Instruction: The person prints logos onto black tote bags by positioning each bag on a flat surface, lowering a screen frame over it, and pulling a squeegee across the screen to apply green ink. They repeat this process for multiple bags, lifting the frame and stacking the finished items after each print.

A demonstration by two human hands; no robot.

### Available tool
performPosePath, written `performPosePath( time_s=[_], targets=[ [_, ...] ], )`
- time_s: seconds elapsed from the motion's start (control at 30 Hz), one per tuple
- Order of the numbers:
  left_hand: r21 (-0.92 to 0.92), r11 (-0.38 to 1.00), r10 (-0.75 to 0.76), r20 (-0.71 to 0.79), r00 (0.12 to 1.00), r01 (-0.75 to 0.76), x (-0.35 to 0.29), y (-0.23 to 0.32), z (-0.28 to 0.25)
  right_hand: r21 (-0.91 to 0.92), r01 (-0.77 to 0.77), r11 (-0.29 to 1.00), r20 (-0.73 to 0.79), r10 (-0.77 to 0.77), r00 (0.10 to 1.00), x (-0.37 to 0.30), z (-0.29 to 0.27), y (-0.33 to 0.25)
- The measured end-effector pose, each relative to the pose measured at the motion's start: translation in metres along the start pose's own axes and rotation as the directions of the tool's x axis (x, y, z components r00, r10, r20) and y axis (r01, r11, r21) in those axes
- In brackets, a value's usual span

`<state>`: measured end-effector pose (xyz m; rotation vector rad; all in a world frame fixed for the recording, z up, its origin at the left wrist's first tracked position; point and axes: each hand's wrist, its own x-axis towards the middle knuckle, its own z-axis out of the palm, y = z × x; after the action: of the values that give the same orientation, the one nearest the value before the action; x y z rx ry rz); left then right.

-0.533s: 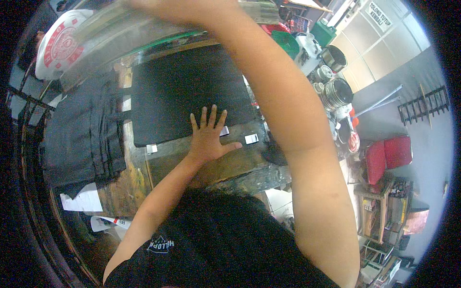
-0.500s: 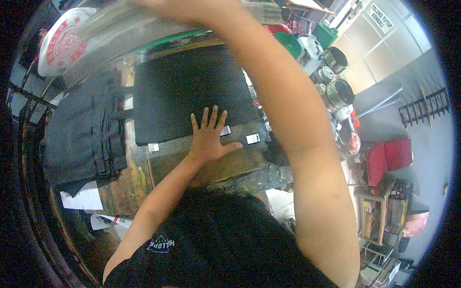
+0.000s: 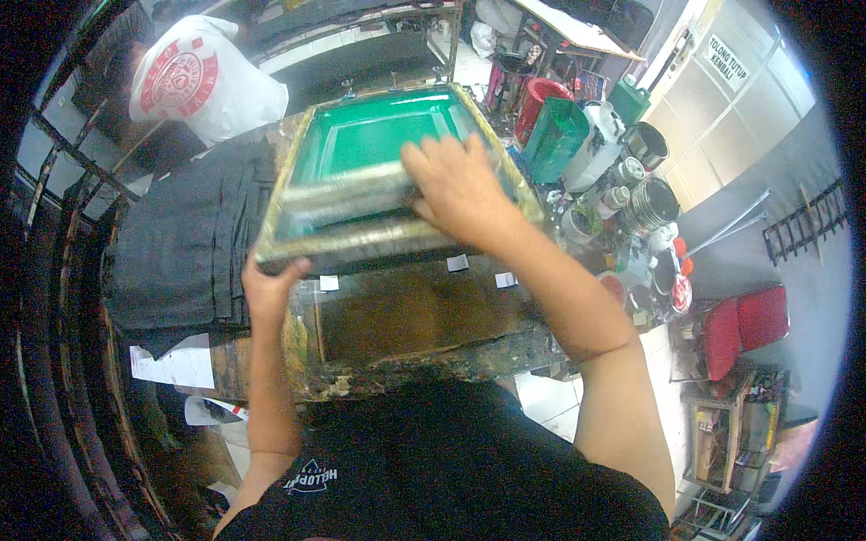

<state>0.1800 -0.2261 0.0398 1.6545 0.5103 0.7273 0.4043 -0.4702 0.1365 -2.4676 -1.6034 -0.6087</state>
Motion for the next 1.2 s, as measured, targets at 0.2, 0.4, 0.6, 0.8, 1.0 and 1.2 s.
performPosePath(
  time_s=[0.2, 0.4, 0.6, 0.8, 1.0, 1.2],
  targets=[
    [0.570, 0.806, 0.199, -0.006, 0.980, -0.160, -0.050, -0.093, 0.001, 0.137, -0.115, 0.984, 0.161, 0.093, 0.983, -0.031, 0.062, 0.000],
    [0.698, 0.702, 0.197, -0.002, 0.980, -0.140, -0.057, -0.112, -0.004, 0.172, -0.135, 0.976, 0.289, 0.081, 0.954, -0.038, 0.053, -0.008],
    [0.670, 0.719, 0.227, 0.022, 0.974, -0.183, -0.056, -0.118, -0.006, 0.034, -0.103, 0.994, 0.201, 0.094, 0.975, -0.042, 0.077, -0.034],
    [0.655, 0.738, 0.214, 0.000, 0.977, -0.162, -0.057, -0.117, -0.007, -0.010, -0.083, 0.996, 0.042, 0.083, 0.996, 0.029, 0.149, 0.028],
    [0.676, 0.721, 0.205, -0.002, 0.979, -0.149, -0.058, -0.117, -0.008, 0.035, -0.049, 0.998, -0.037, 0.051, 0.998, 0.130, 0.224, 0.114],
    [0.849, 0.513, 0.232, 0.004, 0.973, -0.126, -0.057, -0.101, -0.007, 0.063, -0.095, 0.993, 0.235, 0.077, 0.969, 0.202, 0.245, 0.161]
  ],
)
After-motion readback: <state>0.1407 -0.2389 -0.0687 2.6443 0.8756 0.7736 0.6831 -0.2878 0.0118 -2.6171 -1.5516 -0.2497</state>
